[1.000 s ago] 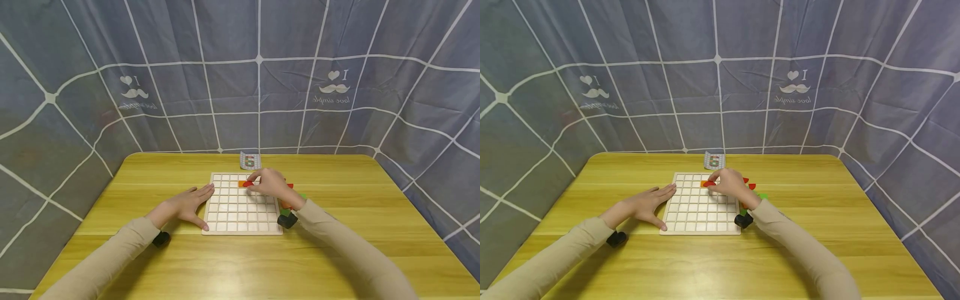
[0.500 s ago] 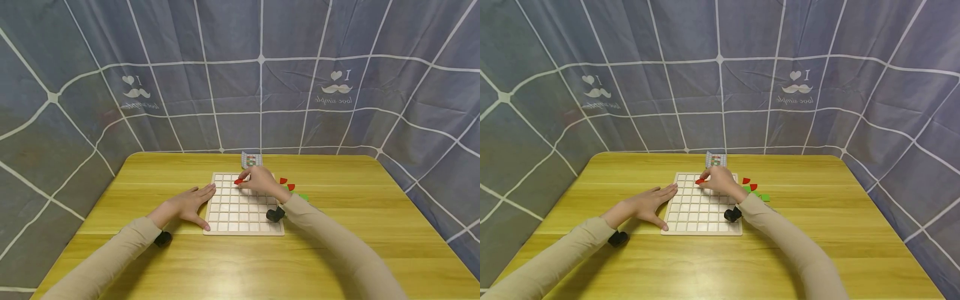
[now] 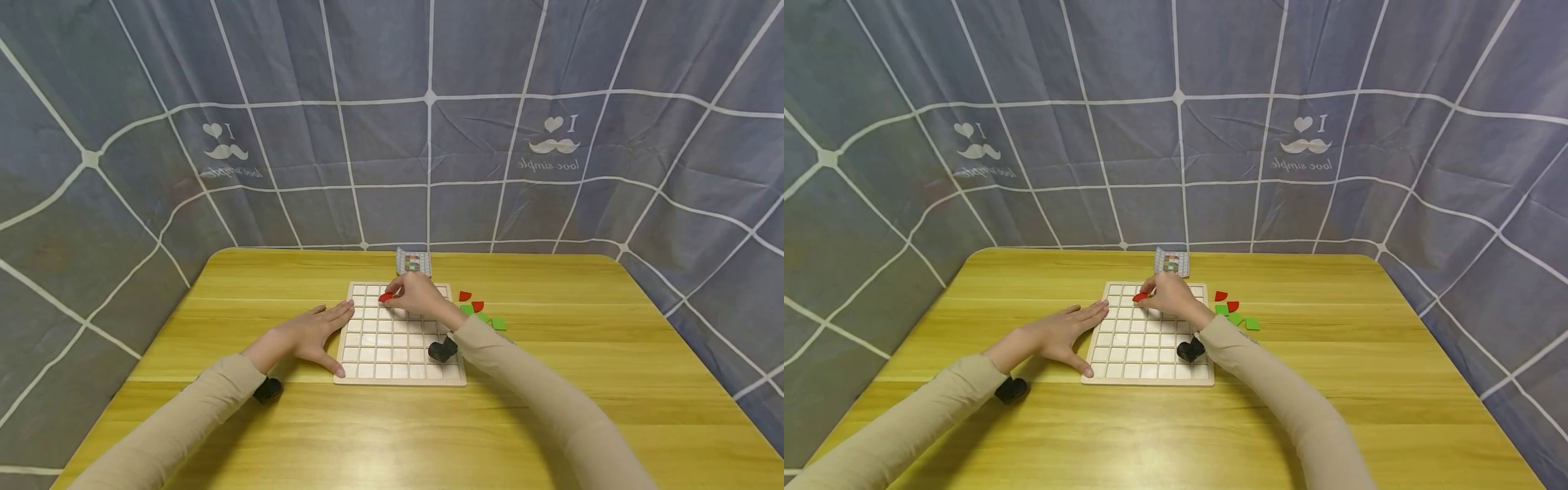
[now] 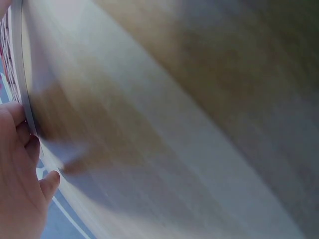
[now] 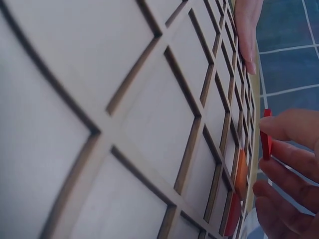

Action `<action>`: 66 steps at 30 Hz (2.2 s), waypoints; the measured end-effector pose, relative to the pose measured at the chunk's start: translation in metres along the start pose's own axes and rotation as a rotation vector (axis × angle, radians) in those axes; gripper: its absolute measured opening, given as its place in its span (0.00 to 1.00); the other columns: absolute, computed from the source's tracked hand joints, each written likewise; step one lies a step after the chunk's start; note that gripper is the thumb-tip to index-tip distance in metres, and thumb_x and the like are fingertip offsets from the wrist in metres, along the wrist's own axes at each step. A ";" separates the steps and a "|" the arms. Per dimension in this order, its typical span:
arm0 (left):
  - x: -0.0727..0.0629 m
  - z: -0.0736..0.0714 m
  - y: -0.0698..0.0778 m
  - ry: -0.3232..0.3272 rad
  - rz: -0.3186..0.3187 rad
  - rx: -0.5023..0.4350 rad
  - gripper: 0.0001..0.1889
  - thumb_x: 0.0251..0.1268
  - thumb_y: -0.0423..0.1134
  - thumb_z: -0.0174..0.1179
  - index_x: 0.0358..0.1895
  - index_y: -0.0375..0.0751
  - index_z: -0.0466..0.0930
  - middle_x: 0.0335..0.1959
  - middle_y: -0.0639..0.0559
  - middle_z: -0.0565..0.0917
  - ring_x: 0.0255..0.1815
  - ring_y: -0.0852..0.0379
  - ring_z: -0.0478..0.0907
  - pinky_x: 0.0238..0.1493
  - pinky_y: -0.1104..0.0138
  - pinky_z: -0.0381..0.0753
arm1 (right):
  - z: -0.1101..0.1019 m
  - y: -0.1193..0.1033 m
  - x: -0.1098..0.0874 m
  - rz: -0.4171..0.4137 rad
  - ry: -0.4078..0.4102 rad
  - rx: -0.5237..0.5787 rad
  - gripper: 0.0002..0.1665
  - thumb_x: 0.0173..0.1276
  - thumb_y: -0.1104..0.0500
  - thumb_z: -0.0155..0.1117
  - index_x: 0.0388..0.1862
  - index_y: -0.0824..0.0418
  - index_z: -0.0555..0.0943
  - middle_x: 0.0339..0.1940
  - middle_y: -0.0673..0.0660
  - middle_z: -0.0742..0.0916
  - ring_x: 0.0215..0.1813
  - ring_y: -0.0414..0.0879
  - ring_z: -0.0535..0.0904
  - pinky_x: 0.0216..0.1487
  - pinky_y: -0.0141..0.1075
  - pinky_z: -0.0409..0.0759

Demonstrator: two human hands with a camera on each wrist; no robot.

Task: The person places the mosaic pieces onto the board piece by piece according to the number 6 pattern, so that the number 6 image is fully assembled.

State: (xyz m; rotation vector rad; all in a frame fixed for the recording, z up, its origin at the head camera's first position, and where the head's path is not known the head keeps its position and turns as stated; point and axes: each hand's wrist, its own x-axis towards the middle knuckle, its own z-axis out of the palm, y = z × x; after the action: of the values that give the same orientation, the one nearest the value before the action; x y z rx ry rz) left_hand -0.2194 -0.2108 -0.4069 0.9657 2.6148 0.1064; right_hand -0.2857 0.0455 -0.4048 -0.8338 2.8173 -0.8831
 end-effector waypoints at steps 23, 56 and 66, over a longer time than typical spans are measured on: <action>0.000 0.001 0.000 0.000 -0.005 0.000 0.65 0.44 0.76 0.60 0.77 0.37 0.42 0.80 0.44 0.40 0.80 0.48 0.44 0.77 0.47 0.48 | 0.006 0.001 0.005 0.039 -0.019 -0.027 0.15 0.58 0.56 0.73 0.44 0.59 0.88 0.41 0.54 0.90 0.38 0.43 0.85 0.36 0.30 0.81; -0.002 -0.001 0.003 0.004 -0.003 -0.001 0.65 0.44 0.75 0.61 0.77 0.35 0.42 0.80 0.42 0.41 0.80 0.47 0.43 0.77 0.46 0.48 | 0.008 0.009 0.005 0.019 -0.014 -0.015 0.11 0.61 0.56 0.70 0.41 0.58 0.88 0.44 0.55 0.90 0.37 0.43 0.85 0.35 0.31 0.80; -0.001 -0.001 0.003 0.004 -0.010 -0.003 0.65 0.44 0.76 0.61 0.77 0.37 0.41 0.80 0.44 0.40 0.80 0.48 0.42 0.78 0.47 0.47 | 0.006 0.008 0.003 0.017 -0.007 0.001 0.11 0.61 0.58 0.70 0.42 0.59 0.88 0.43 0.55 0.90 0.42 0.46 0.85 0.42 0.36 0.82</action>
State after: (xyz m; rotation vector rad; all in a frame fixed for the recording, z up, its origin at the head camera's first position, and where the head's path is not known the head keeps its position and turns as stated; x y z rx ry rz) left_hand -0.2175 -0.2091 -0.4053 0.9518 2.6220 0.1092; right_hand -0.2906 0.0462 -0.4139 -0.8103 2.8132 -0.8775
